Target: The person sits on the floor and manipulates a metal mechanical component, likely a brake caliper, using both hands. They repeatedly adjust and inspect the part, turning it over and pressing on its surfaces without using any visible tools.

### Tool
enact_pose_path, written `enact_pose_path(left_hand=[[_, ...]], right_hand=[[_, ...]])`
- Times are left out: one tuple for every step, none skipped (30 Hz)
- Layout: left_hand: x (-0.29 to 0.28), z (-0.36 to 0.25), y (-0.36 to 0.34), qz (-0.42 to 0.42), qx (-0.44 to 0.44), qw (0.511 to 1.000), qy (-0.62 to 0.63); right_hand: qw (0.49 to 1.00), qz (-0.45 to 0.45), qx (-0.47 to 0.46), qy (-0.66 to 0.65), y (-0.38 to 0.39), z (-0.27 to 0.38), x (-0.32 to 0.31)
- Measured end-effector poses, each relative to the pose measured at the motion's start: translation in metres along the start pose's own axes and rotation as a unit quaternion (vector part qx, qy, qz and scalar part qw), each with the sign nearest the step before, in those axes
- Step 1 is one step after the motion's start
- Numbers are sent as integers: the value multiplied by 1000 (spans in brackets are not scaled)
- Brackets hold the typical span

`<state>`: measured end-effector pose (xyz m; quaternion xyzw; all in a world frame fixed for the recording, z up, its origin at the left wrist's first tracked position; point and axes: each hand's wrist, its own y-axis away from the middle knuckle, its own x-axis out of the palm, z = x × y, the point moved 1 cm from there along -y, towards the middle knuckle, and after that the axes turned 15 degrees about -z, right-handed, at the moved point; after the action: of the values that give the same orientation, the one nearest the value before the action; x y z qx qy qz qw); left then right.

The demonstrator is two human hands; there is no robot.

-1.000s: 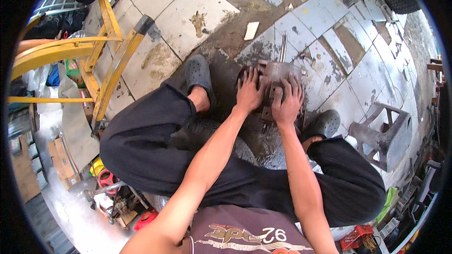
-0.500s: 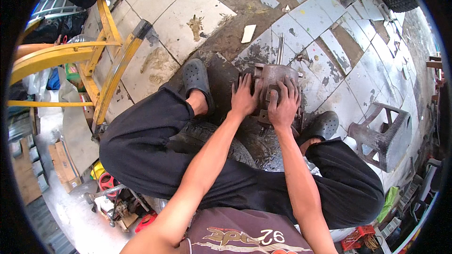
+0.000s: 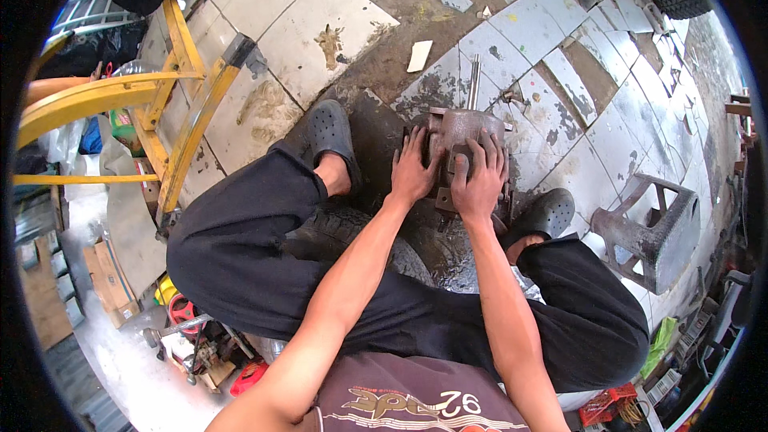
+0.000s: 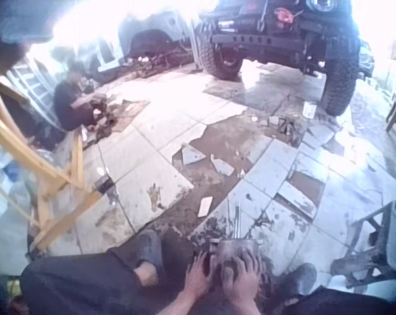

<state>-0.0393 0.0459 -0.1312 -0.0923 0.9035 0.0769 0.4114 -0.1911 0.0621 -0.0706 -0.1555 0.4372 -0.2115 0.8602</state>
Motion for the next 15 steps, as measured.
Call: enact_pose_path(left_hand=[[-2,3,-6,7,5,1000,-7],[-4,6,-14,14,10,1000,-14],[-4,1,-27,44,-4,999,-16],[3,4,-15,29,-19,999,5],[10,7,6,13,-34,999,25],[15,6,18,-5,-43,998,48],[11,5,25,37,-61,997,34],[10,3,16,36,-40,998,12],[7,5,9,33,-23,999,-12],[4,3,7,36,-9,999,-34],[0,3,1,41,5,998,-39],[1,4,4,34,-3,999,-31],[2,3,9,26,-10,999,-23],[2,4,14,18,-18,1000,-16],[1,1,7,24,-9,999,-37]], right_hand=[[1000,-4,6,-16,0,5,-3],[1000,-3,7,-25,1,7,1],[1000,-6,5,-26,-3,3,2],[1000,-10,3,-29,-4,1,2],[999,-11,7,-34,2,1,0],[1000,-8,5,-22,2,-2,-2],[1000,-6,5,-13,3,-1,-2],[1000,-3,5,-5,2,-1,0],[1000,0,3,-7,0,1,0],[1000,-5,4,-16,2,0,-2],[1000,-11,5,-24,0,-1,0],[999,-17,6,-32,-2,0,1],[999,-14,5,-39,-5,2,2],[999,-6,12,-36,2,3,-1],[999,-7,13,-35,2,1,-1]])
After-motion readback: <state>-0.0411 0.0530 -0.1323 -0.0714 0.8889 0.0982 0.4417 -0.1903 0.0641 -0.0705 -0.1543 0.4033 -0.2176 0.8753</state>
